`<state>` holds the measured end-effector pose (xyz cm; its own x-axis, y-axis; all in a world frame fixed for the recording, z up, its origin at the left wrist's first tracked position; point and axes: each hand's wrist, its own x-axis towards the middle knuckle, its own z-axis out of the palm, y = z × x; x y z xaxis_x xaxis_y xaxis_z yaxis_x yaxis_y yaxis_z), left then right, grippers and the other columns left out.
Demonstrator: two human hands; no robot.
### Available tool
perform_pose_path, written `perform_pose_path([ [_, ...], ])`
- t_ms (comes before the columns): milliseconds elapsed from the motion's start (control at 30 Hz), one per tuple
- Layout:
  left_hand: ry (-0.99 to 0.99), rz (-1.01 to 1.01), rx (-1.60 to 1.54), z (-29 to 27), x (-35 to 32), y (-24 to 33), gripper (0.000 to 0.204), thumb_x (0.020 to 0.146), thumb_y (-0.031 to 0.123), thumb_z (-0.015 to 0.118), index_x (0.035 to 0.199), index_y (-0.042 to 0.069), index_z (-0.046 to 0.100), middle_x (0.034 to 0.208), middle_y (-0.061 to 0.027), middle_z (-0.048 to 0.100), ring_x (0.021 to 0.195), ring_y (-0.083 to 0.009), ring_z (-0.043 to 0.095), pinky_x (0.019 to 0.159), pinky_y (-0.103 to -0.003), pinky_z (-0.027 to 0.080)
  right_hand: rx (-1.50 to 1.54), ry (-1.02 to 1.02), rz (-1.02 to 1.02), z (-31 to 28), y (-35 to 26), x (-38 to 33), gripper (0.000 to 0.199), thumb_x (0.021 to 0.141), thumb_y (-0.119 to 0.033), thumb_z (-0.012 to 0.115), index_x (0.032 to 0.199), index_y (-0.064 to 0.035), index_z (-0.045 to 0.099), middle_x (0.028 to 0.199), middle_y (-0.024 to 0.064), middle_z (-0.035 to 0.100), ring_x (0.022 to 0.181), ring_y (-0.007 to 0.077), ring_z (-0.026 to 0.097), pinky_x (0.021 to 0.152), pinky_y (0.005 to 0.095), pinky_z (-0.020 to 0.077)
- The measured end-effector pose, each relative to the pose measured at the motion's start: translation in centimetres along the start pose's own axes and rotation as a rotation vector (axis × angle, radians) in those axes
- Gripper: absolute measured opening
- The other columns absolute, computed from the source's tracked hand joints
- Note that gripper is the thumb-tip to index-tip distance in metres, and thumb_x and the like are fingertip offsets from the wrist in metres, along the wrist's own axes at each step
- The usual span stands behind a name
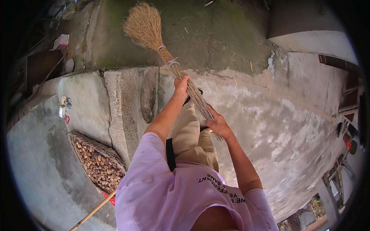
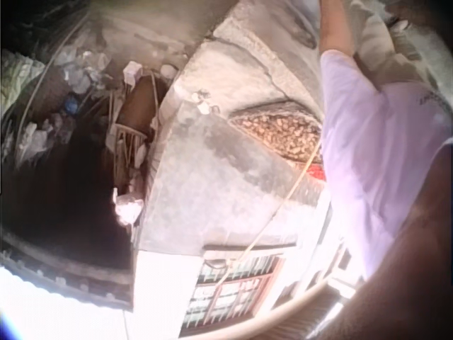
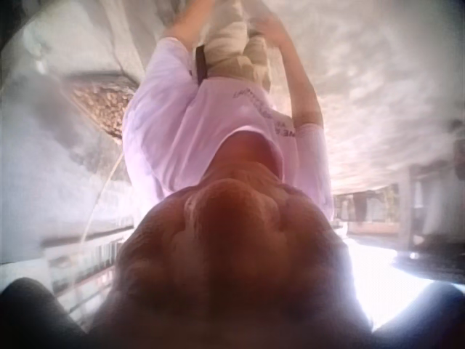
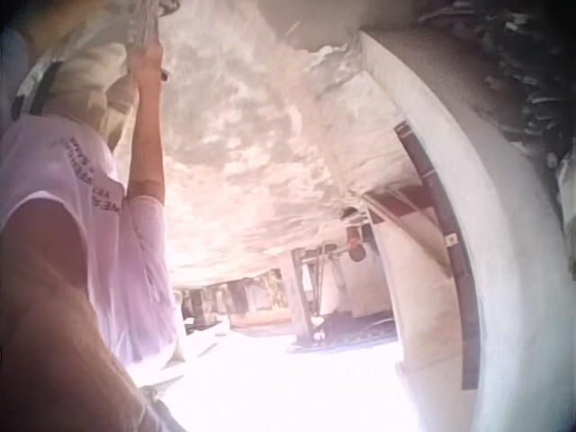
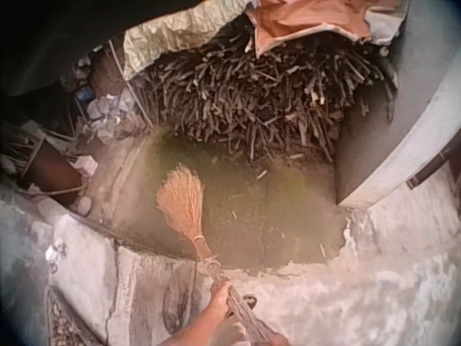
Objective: The person sweeps a concrete courtyard using a traditional straw broom. They gather small weeds and debris, then place the weeds into a bucket. The person also moves a plastic basket containing round produce across the area.
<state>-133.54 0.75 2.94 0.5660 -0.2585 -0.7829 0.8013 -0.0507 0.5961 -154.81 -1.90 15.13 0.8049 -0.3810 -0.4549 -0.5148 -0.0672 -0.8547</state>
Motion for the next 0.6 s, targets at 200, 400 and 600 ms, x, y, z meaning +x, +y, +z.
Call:
perform_pose_path([
  [200, 0.141, -0.075, 0.050, -3.3, 7.4, 9.5, 0.026, 0.071, 0.023, 0.059, 0.085, 0.003, 0.052, 0.080, -0.0069, 0.053, 0.071, -0.0227, 0.054, 0.061, -0.037, 0.044, -0.035, -0.124, 0.091, 3.0, -3.7, 12.8, 0.064, 0.071, -0.015, 0.054, 0.128, -0.0052, 0.025, 0.106, 0.0133, 0.051, 0.084, 0.0173, 0.049, 0.072, 0.0261, 0.0410],
  [400, 0.069, -0.150, 0.435, -1.1, 8.5, 4.3, 0.027, 0.070, 0.021, 0.060, 0.087, 0.001, 0.051, 0.076, -0.0088, 0.053, 0.065, -0.0226, 0.053, 0.054, -0.037, 0.044, 0.475, -0.083, 0.387, 2.5, -2.6, 8.8, 0.064, 0.073, -0.015, 0.054, 0.129, -0.0063, 0.025, 0.096, 0.0091, 0.054, 0.071, 0.0151, 0.049, 0.063, 0.0272, 0.0424],
  [600, -0.181, -0.019, 0.762, 4.1, 0.2, -8.4, 0.024, 0.066, 0.019, 0.060, 0.071, -0.003, 0.052, 0.062, -0.0106, 0.053, 0.053, -0.0217, 0.052, 0.048, -0.034, 0.041, 0.565, 0.271, 0.454, 3.4, 3.7, -4.1, 0.063, 0.075, -0.008, 0.053, 0.129, -0.0063, 0.022, 0.092, 0.0032, 0.050, 0.064, 0.0083, 0.044, 0.054, 0.0237, 0.0412],
])
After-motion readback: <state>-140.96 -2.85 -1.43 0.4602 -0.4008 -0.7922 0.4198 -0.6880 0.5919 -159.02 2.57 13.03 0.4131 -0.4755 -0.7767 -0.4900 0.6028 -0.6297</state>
